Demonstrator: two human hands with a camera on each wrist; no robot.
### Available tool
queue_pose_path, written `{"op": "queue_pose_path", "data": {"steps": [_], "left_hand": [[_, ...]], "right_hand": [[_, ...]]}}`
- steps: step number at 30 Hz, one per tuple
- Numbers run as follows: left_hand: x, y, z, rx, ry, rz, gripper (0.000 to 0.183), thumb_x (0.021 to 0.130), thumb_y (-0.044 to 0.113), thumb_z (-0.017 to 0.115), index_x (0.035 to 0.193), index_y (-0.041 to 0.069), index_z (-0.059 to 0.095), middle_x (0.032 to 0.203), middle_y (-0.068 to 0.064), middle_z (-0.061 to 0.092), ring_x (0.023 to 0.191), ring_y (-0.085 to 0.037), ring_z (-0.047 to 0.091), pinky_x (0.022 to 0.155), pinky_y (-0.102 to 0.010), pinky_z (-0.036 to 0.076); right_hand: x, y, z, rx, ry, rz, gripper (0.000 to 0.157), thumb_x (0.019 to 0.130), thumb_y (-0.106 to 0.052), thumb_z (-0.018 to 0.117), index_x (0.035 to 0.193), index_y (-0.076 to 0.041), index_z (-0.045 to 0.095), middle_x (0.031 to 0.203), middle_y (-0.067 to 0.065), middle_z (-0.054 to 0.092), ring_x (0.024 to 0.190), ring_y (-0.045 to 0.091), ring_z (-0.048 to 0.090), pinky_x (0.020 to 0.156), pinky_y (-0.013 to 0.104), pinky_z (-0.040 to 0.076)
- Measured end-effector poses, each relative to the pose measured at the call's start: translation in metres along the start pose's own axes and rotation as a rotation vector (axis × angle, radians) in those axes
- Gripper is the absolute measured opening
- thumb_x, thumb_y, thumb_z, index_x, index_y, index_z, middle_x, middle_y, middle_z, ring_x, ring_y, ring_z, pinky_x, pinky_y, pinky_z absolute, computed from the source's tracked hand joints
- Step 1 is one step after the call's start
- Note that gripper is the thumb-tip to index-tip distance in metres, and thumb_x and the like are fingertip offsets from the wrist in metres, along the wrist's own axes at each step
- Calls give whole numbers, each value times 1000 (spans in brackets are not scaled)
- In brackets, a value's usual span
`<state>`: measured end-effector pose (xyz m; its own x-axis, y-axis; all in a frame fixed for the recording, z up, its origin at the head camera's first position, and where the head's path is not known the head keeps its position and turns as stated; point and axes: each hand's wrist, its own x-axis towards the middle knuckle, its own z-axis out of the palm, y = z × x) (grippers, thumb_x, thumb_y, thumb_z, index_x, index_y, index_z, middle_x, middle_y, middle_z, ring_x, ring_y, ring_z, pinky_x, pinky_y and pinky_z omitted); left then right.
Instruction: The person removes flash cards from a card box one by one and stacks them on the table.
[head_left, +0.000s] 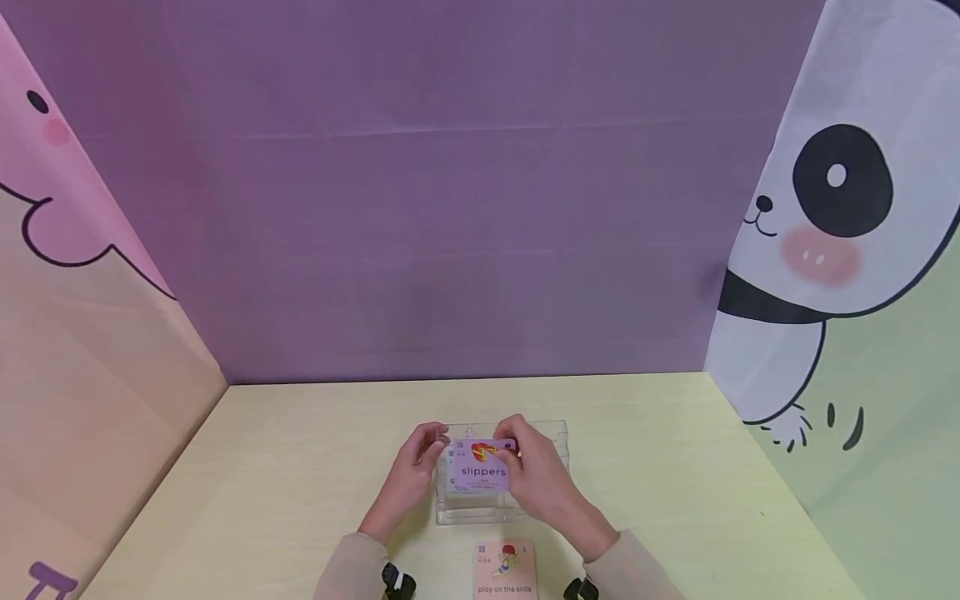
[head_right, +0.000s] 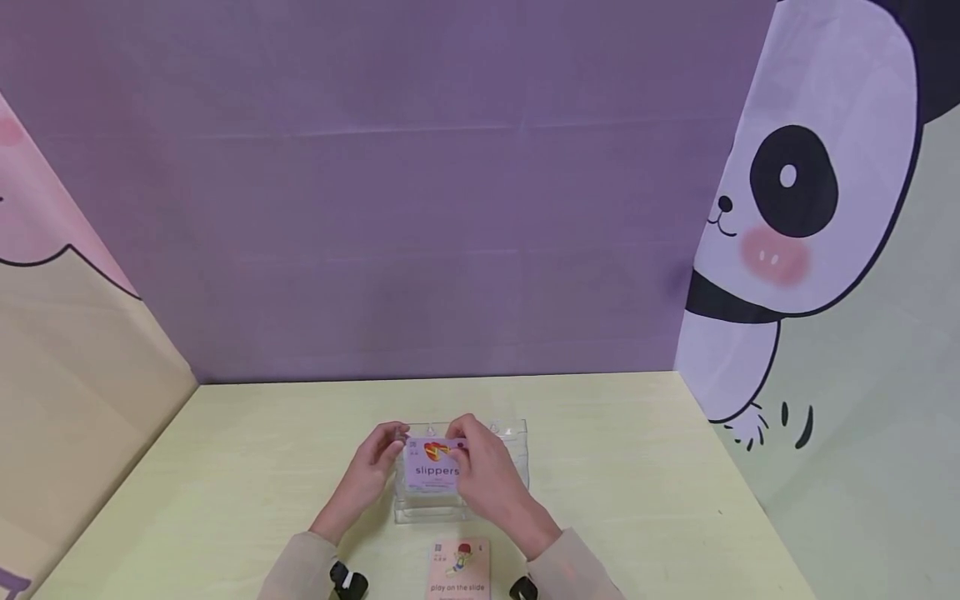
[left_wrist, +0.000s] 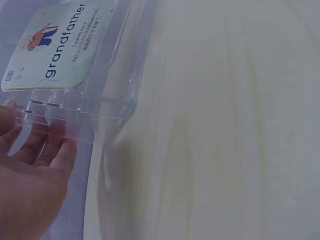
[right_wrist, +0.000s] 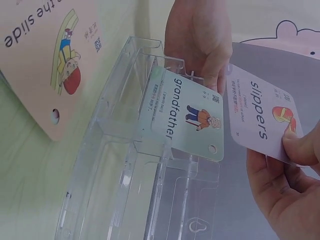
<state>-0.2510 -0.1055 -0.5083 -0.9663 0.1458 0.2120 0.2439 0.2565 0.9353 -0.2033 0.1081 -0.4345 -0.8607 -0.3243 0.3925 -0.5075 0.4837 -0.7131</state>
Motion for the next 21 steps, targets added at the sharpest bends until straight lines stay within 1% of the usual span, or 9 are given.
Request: {"op": "queue_pose_path", "data": {"steps": [6,8,10,13,14,16,20,21], "left_hand": [[0,1,1,6,4,6,27,100,10,47,126,5,49,121,-19,56,117,-26,53,105,-43,39],[0,3,1,0,7,12,27,100,9,46,126,4,49,120,-19,56,116,-27,53,105,-43,39],[-1,10,1,-5,4,13,27,99,5,46,126,1,48,118,-20,56,115,-30,54,104,-45,39],[-6,27,-1,4,-6,8,26,99,2,46,124,-2,49,116,-19,57,114,-33,54,103,-46,40],[-5,26,-1,5,-9,5,26,99,1,46,124,-2,48,116,-20,57,114,-33,54,103,-47,40],[-4,22,-2,14,-9,3,26,99,3,47,125,0,49,116,-18,58,114,-31,54,103,-46,40],[1,0,0,11,-1,-9,28,99,8,47,127,5,49,120,-15,58,116,-26,53,106,-45,38],[1,0,0,13,1,-13,27,100,9,47,127,7,49,120,-14,58,117,-25,53,106,-45,38]], "right_hand": [[-3,1,-1,31,3,-2,19,93,2,55,105,-11,47,97,2,58,85,16,56,67,22,51],[-3,1,-2,33,7,0,19,93,2,55,105,-10,47,97,2,57,85,17,56,66,22,51],[-5,1,-3,32,10,-1,19,93,2,55,104,-10,47,97,2,57,85,16,56,65,22,51],[-7,0,-5,38,7,-2,19,93,3,55,104,-10,47,97,2,57,85,16,57,65,22,52],[-8,0,-6,38,4,-3,19,93,3,55,104,-10,47,97,2,57,85,16,57,64,22,52],[-9,-1,-6,44,-3,-4,19,93,4,54,104,-10,47,97,2,57,85,16,57,64,22,52],[-12,0,-6,46,-3,-4,19,93,4,54,104,-10,47,97,2,57,83,15,57,64,22,52],[-12,0,-6,48,1,-4,20,93,4,54,104,-10,47,96,2,57,83,15,57,63,22,52]]}}
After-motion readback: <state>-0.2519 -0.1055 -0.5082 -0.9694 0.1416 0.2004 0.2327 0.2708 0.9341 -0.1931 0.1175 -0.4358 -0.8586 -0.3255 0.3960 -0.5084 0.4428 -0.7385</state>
